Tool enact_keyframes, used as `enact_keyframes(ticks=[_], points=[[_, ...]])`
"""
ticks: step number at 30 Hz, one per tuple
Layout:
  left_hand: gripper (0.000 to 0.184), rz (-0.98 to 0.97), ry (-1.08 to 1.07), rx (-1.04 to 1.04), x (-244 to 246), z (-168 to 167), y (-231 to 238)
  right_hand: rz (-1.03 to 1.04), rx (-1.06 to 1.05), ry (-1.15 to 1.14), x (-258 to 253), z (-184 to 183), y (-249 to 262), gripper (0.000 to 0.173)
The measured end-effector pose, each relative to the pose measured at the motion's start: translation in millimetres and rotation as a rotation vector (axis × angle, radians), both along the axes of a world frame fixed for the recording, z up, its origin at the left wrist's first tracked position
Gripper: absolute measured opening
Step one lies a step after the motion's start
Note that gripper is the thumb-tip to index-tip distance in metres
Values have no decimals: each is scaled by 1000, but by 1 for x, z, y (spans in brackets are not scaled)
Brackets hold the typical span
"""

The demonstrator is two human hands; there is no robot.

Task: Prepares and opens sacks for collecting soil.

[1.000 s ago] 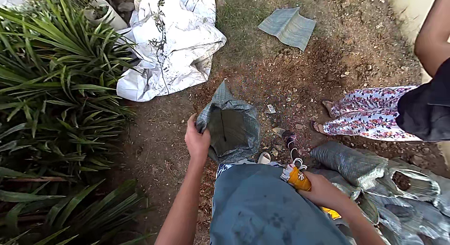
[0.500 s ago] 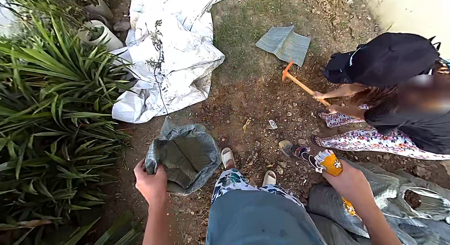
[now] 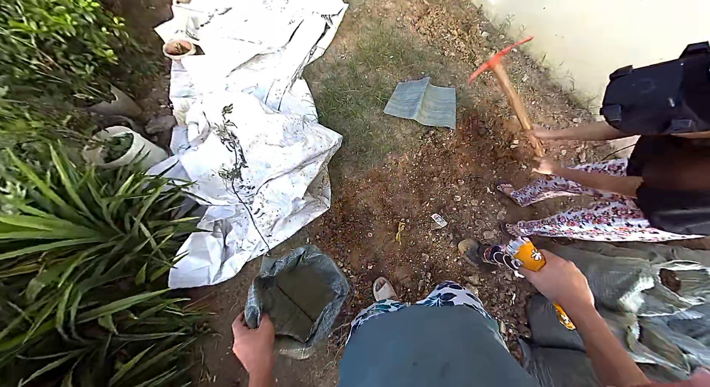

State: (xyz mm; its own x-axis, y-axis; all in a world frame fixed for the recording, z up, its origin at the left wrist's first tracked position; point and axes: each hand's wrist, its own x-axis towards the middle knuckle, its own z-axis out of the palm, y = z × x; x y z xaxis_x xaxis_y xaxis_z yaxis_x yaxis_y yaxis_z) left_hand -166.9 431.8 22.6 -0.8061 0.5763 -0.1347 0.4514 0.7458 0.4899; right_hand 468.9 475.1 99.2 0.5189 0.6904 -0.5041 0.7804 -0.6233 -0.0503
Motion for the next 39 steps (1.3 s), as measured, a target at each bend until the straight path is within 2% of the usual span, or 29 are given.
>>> enact_keyframes(ticks=[4, 8, 13, 19, 26, 31, 34, 39], points=[[57, 21, -70, -92, -16, -20, 16, -25, -3, 6, -14, -7, -7, 56], [60, -2, -91, -168, -12, -23, 32, -52, -24, 20, -14, -10, -5, 58], [57, -55, -100, -165, -3, -15, 61, -63, -12, 28, -17, -10, 11, 56], [58, 3, -113, -152, 3, -11, 85, -15, -57, 57, -21, -10, 37, 59], [57, 7, -140, -139, 30, -22, 118, 19, -123, 111, -21, -4, 39, 63], [56, -6, -102, -114, 44, -29, 131, 9, -117, 143, -16, -3, 41, 60], [58, 9, -72, -161, 35, -22, 134, 33, -107, 141, -9, -3, 43, 61], [64, 30, 25, -225, -22, -34, 134, -2, -93, 157, -1, 2, 33, 62]])
